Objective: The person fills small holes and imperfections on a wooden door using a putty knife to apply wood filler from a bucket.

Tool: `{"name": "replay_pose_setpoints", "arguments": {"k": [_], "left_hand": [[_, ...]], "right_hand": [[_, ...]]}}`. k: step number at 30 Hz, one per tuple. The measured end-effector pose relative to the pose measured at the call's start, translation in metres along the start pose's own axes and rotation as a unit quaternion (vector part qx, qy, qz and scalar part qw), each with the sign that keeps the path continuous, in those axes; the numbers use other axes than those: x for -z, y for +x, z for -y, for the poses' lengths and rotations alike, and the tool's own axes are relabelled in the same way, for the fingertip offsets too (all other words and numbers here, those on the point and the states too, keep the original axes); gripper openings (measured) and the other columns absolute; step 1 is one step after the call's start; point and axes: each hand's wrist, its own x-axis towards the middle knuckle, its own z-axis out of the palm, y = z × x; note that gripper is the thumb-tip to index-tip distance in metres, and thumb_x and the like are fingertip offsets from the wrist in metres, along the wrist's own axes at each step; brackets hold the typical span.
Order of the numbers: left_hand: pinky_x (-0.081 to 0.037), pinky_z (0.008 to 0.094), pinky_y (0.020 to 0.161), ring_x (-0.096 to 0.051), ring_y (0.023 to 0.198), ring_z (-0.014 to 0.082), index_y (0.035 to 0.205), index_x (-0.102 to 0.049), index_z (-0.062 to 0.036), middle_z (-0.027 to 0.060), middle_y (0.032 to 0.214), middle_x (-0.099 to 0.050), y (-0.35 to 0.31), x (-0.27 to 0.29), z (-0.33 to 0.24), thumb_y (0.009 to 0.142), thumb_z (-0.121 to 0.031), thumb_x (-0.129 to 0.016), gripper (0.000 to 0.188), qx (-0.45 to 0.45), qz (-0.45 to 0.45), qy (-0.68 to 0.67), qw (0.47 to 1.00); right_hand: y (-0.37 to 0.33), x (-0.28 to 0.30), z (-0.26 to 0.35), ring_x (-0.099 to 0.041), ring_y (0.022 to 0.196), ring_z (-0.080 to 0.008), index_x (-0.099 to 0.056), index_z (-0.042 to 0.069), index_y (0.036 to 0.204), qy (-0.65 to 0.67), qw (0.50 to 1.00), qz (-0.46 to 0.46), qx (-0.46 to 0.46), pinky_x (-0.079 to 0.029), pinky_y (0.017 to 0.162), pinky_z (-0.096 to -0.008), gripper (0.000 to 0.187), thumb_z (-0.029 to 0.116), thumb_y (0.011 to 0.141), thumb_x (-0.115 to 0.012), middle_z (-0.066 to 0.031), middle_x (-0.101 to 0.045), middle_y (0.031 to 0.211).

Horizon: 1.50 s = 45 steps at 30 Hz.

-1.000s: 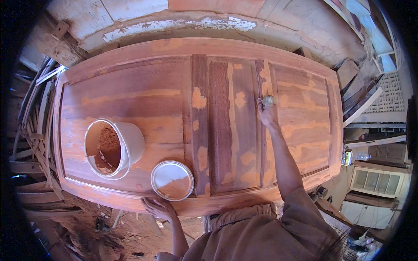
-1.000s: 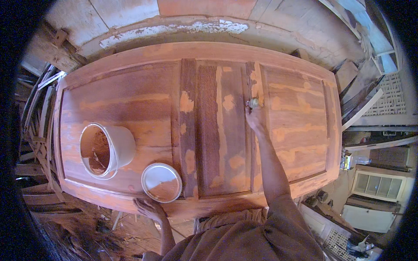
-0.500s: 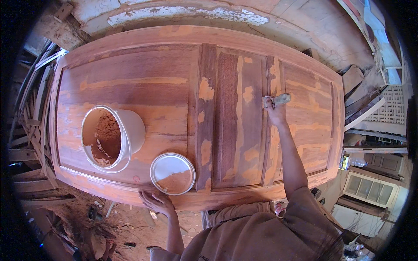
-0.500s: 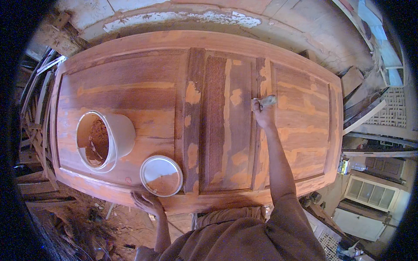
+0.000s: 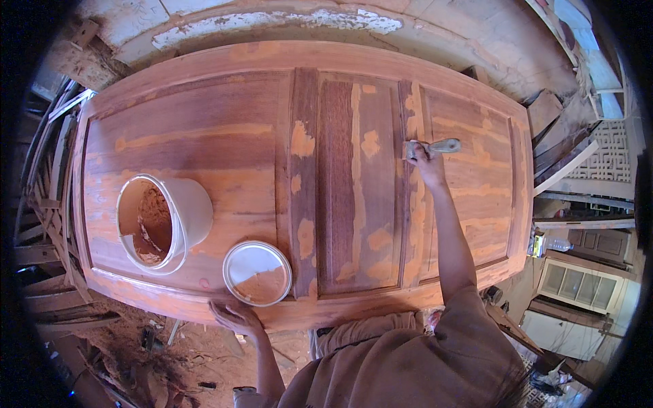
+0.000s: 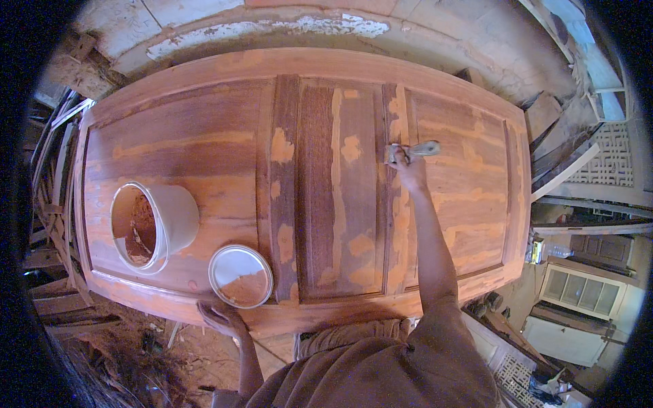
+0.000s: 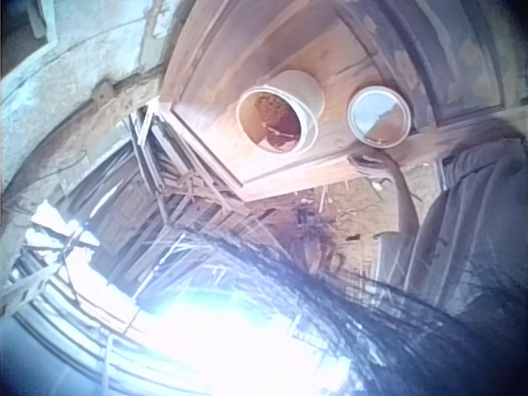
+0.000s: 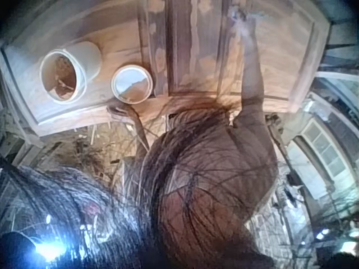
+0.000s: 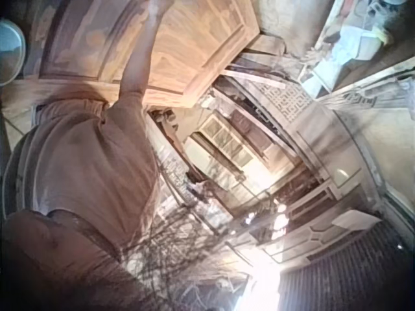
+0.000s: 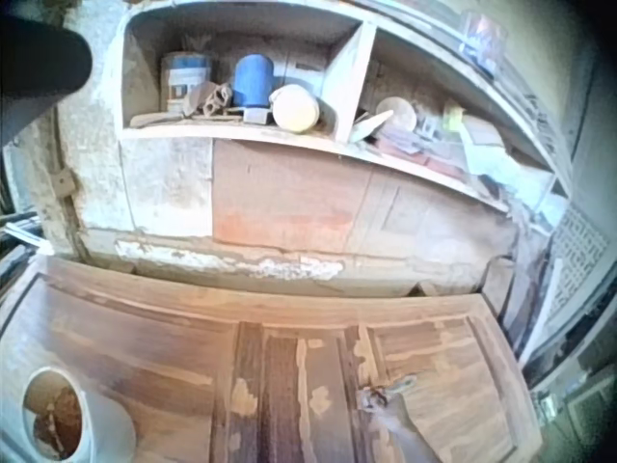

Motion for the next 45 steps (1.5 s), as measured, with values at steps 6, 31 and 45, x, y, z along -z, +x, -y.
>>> {"name": "replay_pose_setpoints", "arguments": {"k": [6, 31, 45], "left_hand": [[-0.032, 0.0504, 0.106, -0.043, 0.126, 0.0404, 0.134, -0.043, 0.0057, 0.0254, 0.137, -0.044, 0.003, 0.005, -0.005, 0.102, -0.029, -0.037, 0.048, -0.003, -0.003, -0.002, 1.0], [-0.034, 0.0524, 0.103, -0.044, 0.125, 0.0395, 0.132, -0.045, 0.0031, 0.0234, 0.137, -0.044, -0.002, 0.002, -0.001, 0.101, -0.035, -0.037, 0.05, -0.02, 0.022, 0.066, 0.997], [-0.035, 0.052, 0.102, -0.044, 0.123, 0.0408, 0.133, -0.044, 0.0035, 0.0247, 0.135, -0.045, -0.001, -0.004, -0.003, 0.101, -0.039, -0.038, 0.054, -0.022, 0.011, 0.036, 0.999]], "right_hand": [[-0.009, -0.03, 0.006, -0.068, 0.08, -0.0248, -0.063, -0.002, 0.095, -0.369, 0.924, -0.013, 0.098, -0.055, 0.071, -0.0383, 0.019, 0.016, 0.089, -0.06, -0.0166, -0.068, 0.085], [0.009, 0.002, 0.016, -0.064, 0.066, -0.0265, -0.061, -0.003, 0.082, -0.112, 0.987, -0.075, 0.084, -0.05, 0.06, -0.0343, 0.024, 0.02, 0.087, -0.06, -0.019, -0.065, 0.075], [0.016, -0.102, -0.002, -0.067, 0.082, -0.0366, -0.067, -0.001, 0.089, -0.607, 0.79, -0.051, 0.071, -0.053, 0.074, -0.0461, 0.023, 0.019, 0.08, -0.062, -0.0243, -0.067, 0.086]]}}
